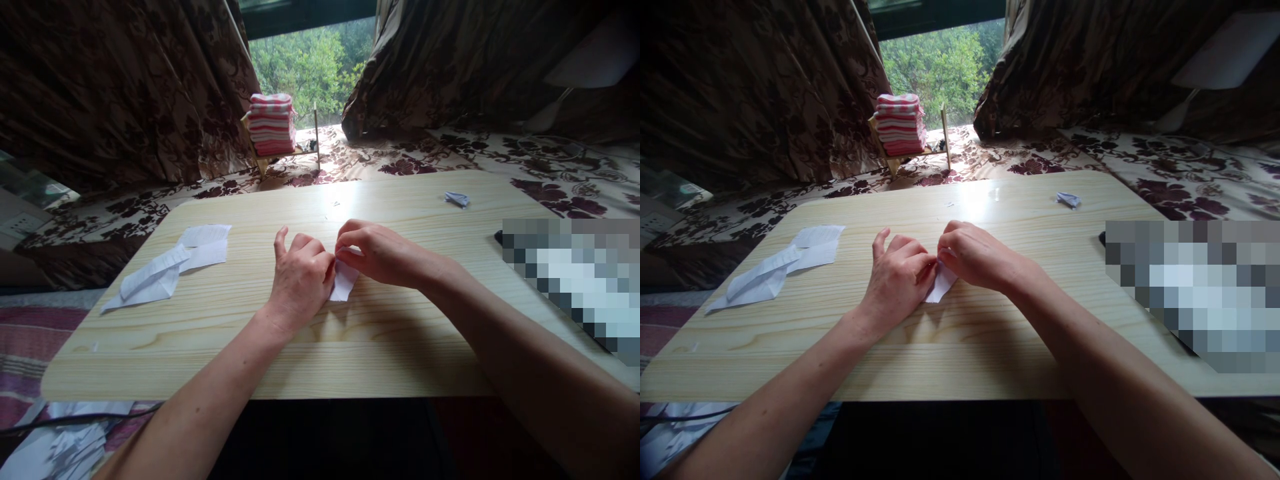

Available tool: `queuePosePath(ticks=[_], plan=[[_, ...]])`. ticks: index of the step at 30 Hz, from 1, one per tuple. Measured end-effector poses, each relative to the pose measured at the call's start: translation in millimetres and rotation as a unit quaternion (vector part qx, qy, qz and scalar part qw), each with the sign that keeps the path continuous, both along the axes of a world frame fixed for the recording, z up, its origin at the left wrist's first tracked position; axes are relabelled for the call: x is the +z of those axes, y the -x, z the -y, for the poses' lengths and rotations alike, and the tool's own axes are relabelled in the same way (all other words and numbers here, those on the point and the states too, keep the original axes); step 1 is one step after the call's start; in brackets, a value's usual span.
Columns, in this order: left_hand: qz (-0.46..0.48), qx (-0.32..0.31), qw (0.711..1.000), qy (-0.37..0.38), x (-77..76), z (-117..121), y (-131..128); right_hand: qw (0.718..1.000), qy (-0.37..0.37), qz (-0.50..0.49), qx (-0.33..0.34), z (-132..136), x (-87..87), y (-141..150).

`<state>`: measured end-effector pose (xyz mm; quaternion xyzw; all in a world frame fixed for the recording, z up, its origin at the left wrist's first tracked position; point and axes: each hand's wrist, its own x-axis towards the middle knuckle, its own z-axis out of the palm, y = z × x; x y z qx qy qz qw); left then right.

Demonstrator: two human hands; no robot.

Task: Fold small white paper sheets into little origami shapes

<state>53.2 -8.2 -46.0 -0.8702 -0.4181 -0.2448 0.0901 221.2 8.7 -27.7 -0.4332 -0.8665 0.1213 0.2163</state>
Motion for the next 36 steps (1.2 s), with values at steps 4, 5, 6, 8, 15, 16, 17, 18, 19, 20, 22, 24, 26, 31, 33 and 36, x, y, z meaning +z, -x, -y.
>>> queuePosePath(ticks=[4,5,6,8,15,16,17,18,19,20,22,24,26,31,33,36], plan=[[0.000,0.002,1.000,-0.004,0.0,1.7,0.3,1.000,-0.003,0.008,-0.016,0.8,-0.4,2.0],[0.001,0.004,1.000,-0.003,-0.1,2.0,0.5,1.000,-0.002,0.010,-0.019,1.0,-0.4,2.2],[0.002,0.007,1.000,-0.002,-0.2,2.3,0.6,1.000,0.000,0.012,-0.020,1.2,-0.2,2.3],[0.004,0.012,1.000,0.002,-0.3,2.8,1.0,1.000,0.003,0.012,-0.018,1.5,0.0,2.1],[0.006,0.009,1.000,0.000,-0.4,3.0,1.6,1.000,0.009,-0.002,-0.020,0.1,-2.9,-0.9],[0.006,0.008,1.000,-0.001,-0.5,3.0,1.7,1.000,0.008,-0.001,-0.023,-0.1,-3.1,-0.9],[0.005,0.009,1.000,-0.001,-0.6,2.9,1.7,1.000,0.008,0.002,-0.025,-0.1,-3.2,-0.7],[0.005,0.010,1.000,-0.002,-0.7,2.9,1.6,1.000,0.009,0.006,-0.025,0.0,-3.0,-0.4],[0.004,0.011,1.000,-0.003,-0.7,2.8,1.5,1.000,0.009,0.008,-0.024,0.1,-2.7,0.0],[0.003,0.012,1.000,-0.004,-0.7,2.8,1.4,1.000,0.009,0.010,-0.023,0.3,-2.3,0.4],[0.001,0.013,1.000,-0.002,-0.5,2.8,1.2,1.000,0.006,0.010,-0.022,0.4,-1.9,1.0],[0.000,0.012,1.000,0.001,-0.3,2.9,1.5,1.000,0.003,0.010,-0.024,0.4,-2.1,1.4],[0.002,0.011,1.000,0.002,-0.2,3.5,2.4,1.000,-0.002,0.010,-0.029,0.2,-2.8,1.7],[0.011,0.006,1.000,-0.011,-0.1,6.0,6.8,0.999,-0.013,0.007,-0.032,0.7,-4.2,2.3],[0.010,-0.002,1.000,-0.022,0.4,6.8,7.9,0.999,-0.013,0.006,-0.033,1.0,-4.2,2.3],[0.007,-0.009,0.999,-0.034,1.5,7.5,7.9,0.999,-0.012,0.004,-0.035,1.2,-3.8,2.5]])
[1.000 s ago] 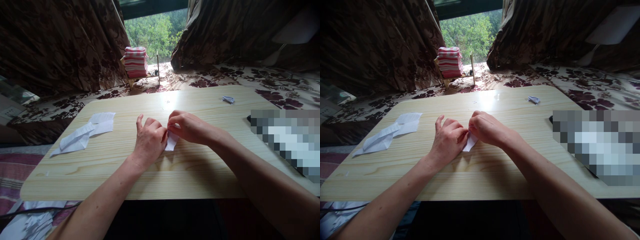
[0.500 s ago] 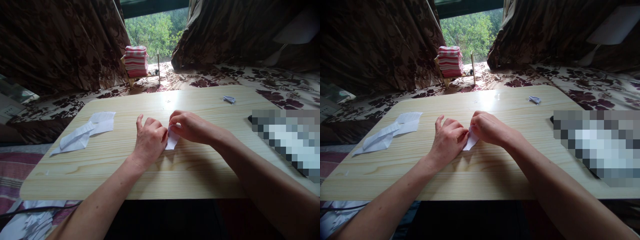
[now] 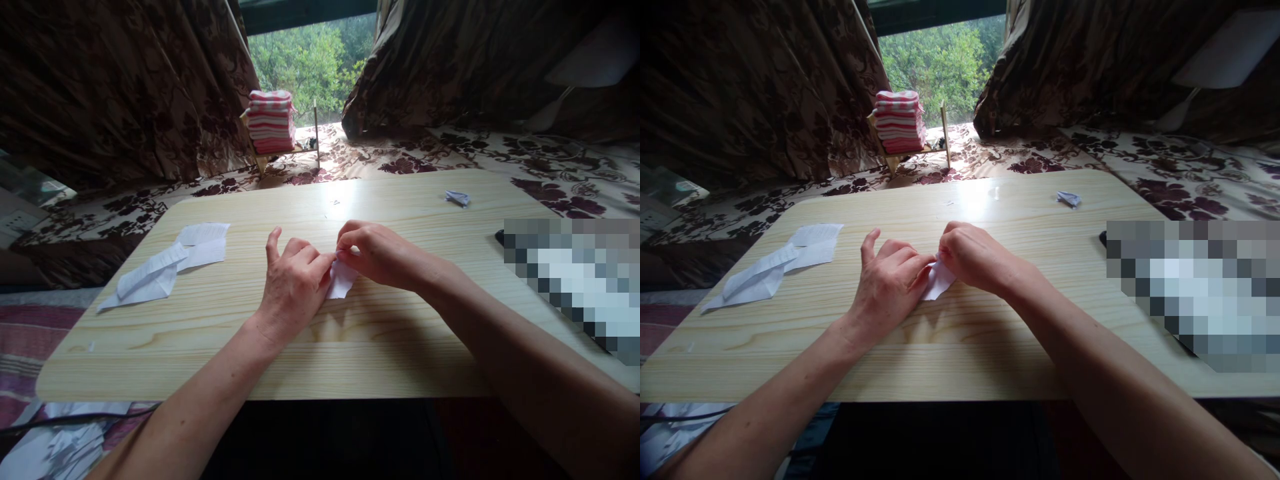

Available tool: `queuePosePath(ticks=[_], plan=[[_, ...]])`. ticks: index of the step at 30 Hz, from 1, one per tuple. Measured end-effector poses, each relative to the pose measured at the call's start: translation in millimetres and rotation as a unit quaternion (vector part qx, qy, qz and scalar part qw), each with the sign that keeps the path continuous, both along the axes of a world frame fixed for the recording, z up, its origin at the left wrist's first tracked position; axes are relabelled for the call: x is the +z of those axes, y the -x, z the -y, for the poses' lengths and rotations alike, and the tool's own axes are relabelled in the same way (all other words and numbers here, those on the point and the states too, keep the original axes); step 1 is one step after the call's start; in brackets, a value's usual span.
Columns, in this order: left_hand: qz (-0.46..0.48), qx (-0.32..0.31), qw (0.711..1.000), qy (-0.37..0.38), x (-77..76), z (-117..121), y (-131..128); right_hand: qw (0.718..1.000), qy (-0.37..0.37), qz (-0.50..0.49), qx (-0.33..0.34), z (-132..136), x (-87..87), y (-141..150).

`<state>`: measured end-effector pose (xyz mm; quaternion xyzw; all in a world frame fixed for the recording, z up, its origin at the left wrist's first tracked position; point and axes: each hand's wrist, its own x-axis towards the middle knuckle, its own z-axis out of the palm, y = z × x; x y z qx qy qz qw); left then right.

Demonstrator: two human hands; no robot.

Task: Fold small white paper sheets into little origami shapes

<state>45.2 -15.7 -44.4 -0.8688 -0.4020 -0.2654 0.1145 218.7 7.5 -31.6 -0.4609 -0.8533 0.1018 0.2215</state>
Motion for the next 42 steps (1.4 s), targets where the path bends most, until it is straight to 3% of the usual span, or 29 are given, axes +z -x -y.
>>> queuePosePath(ticks=[9,31,42], plan=[[-0.032,0.008,0.999,0.016,0.0,0.3,-1.7,1.000,0.027,-0.008,0.002,2.2,3.2,0.1],[-0.034,0.006,0.999,0.029,-0.3,0.3,-1.5,0.998,-0.032,0.041,-0.046,4.3,5.2,3.4],[-0.033,0.005,0.999,0.035,0.9,2.3,-0.2,0.998,-0.009,0.039,-0.046,6.1,10.2,1.9]])
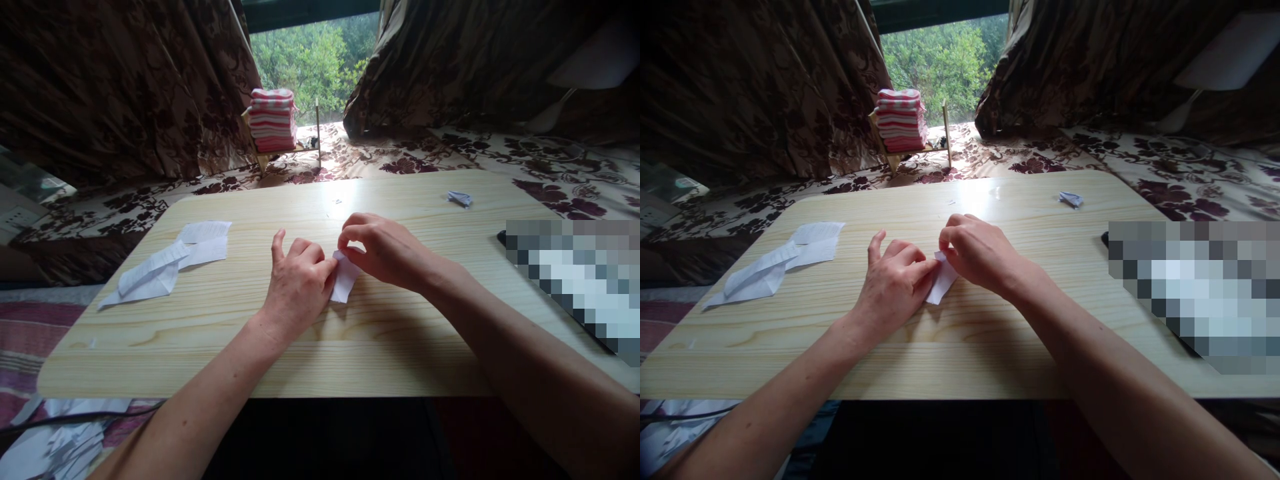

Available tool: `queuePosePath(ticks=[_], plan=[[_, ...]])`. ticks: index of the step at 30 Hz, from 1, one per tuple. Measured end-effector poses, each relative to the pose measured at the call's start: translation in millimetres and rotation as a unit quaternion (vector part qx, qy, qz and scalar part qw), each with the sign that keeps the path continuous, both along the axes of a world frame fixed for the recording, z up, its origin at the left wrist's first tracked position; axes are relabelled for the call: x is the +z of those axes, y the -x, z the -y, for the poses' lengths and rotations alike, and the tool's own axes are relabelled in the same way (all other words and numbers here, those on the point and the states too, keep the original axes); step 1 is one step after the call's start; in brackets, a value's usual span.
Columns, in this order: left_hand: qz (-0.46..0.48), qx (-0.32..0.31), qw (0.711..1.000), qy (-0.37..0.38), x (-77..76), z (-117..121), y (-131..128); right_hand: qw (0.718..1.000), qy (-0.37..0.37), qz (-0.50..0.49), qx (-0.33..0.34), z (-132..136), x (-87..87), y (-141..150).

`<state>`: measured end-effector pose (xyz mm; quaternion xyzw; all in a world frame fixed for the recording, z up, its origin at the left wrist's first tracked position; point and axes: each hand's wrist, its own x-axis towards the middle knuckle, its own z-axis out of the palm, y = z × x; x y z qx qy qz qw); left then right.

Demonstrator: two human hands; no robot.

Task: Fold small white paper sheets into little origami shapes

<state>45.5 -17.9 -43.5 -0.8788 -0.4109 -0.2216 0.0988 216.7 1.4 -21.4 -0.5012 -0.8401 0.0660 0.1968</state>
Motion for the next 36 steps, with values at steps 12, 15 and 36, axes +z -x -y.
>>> queuePosePath(ticks=[12,15,36], plan=[[-0.010,0.005,1.000,0.007,-1.7,-1,-1,1.000,0.013,0.023,0.011,2,0.8,-2],[-0.011,0.005,1.000,0.004,-1.2,-1,0,0.999,0.018,0.034,0.017,3,1.3,-2],[0.002,0.003,1.000,0.016,1.5,1,0,0.996,0.057,-0.010,-0.061,14,4.0,-19]])
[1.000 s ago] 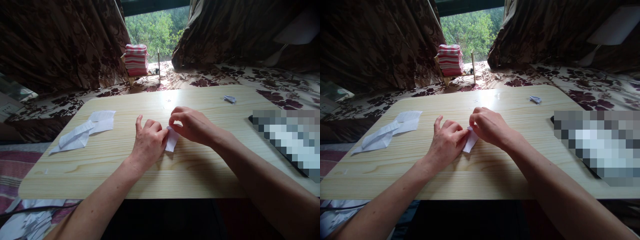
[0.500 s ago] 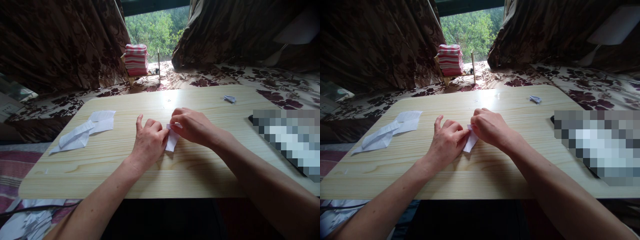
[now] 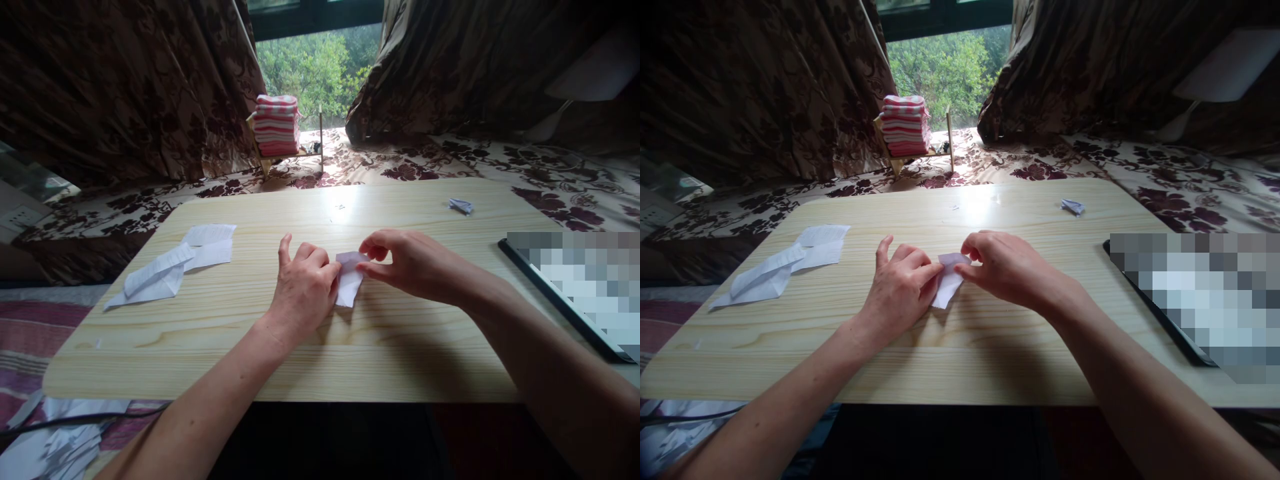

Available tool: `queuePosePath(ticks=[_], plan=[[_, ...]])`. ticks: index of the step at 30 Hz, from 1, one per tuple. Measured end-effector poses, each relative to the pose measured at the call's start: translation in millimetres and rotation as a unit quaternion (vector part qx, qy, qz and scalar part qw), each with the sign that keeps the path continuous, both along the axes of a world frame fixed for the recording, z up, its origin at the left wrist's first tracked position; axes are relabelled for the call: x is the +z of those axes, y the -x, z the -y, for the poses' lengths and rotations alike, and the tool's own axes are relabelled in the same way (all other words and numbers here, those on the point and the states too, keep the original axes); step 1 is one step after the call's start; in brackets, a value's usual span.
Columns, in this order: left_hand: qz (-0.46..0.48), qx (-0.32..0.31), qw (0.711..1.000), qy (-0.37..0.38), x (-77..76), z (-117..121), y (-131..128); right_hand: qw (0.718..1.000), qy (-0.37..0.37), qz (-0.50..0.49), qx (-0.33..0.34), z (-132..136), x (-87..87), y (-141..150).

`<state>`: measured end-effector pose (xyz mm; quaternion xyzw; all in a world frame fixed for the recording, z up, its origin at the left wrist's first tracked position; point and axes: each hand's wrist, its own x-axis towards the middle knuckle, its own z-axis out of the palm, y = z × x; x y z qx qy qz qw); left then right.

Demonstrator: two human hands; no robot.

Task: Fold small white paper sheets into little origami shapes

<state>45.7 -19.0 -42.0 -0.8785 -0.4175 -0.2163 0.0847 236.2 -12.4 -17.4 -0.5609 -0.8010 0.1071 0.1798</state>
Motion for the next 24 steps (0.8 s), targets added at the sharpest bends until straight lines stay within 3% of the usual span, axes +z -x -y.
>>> queuePosePath(ticks=[4,7,10,13,16,18,21,24], plan=[[0.030,0.002,0.999,0.032,6.2,0,-2,0.999,0.016,-0.017,-0.028,2,-2.6,10],[0.105,0.045,0.991,0.066,13.4,-6,-6,0.998,0.003,-0.049,-0.025,-1,-6.3,12],[0.157,0.090,0.974,0.135,18.5,-16,-10,0.994,-0.027,-0.108,-0.011,-4,-8.9,11],[0.191,0.081,0.955,0.213,22.2,-24,-12,0.977,-0.065,-0.205,-0.001,-5,-9.3,11],[0.289,0.060,0.918,0.264,27.7,-27,-12,0.956,-0.064,-0.283,-0.042,-5,-7.8,12],[0.354,0.051,0.887,0.294,31.0,-26,-11,0.948,-0.017,-0.312,-0.058,-4,-6.4,13],[0.424,0.031,0.835,0.350,31.8,-25,-9,0.939,0.061,-0.335,-0.040,-4,-4.6,16],[0.489,0.012,0.776,0.399,27.7,-26,-8,0.931,0.083,-0.354,-0.035,-3,-3.1,18]])
